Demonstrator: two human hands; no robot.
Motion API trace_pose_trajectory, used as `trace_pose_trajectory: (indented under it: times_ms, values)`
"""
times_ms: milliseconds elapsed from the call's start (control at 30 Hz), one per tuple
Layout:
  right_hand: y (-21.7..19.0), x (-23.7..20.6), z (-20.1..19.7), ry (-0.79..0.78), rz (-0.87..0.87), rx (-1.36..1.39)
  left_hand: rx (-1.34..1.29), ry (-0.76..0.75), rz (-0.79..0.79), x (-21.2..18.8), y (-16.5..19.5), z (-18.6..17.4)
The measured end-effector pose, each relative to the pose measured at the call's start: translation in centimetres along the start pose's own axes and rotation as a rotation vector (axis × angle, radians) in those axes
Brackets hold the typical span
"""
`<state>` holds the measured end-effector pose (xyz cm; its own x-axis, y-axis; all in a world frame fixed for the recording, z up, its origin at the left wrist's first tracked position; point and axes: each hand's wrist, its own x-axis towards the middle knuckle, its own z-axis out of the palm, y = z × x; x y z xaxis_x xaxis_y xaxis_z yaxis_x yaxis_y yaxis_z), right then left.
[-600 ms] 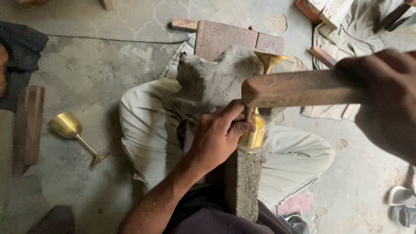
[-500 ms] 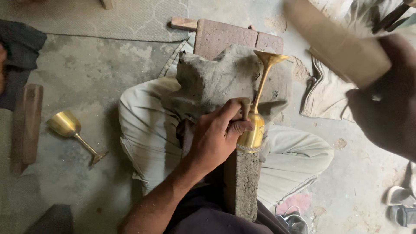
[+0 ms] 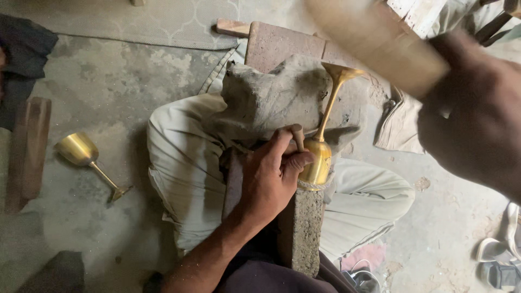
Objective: The person sits on the floor holding a brass goblet against a brick support and repeatedly strikes a punch held against the cup with a wooden mallet, repositioning the goblet between strikes to shape its surface.
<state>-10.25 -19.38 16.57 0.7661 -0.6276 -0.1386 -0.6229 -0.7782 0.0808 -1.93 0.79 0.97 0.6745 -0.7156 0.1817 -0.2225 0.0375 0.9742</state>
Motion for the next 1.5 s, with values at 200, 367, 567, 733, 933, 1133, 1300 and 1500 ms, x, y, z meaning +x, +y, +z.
trace_pose_trajectory:
  times_ms: [200,367,567,733,933,1133,1300,1500]
  values:
    - [0.0,0.7,-0.3,-0.052,-0.041,-0.017,-0.017,0.038,-0.020,-0.4,-0.1,0.5]
    - [0.1,1.0,-0.2,0.044,-0.241,-0.067,-0.026,0.034,-0.100,-1.0,-0.2,0.8]
    - [-0.4,1.1,-0.7,0.164,-0.499,-0.238,-0.059,0.014,-0.197,-1.8,-0.5,1.2]
    - [-2.1,1.0,-1.8,0.110,-0.389,-0.333,-0.031,0.097,-0.104,-2.7,-0.6,1.8]
    - [-1.9,0.2,-1.9,0.032,-0.290,-0.308,-0.014,0.079,-0.111,-3.0,-0.8,2.1]
    - [-0.1,-0.5,-1.0,0.156,-0.329,-0.082,0.007,0.087,-0.017,-3.7,-0.9,2.2]
    - [0.8,-1.4,-0.7,0.148,-0.374,-0.062,0.124,0.062,0.032,-3.9,-1.3,2.3]
    - [1.5,-3.1,-0.7,0.215,-0.448,-0.304,0.090,0.011,0.040,-3.2,-0.8,1.8]
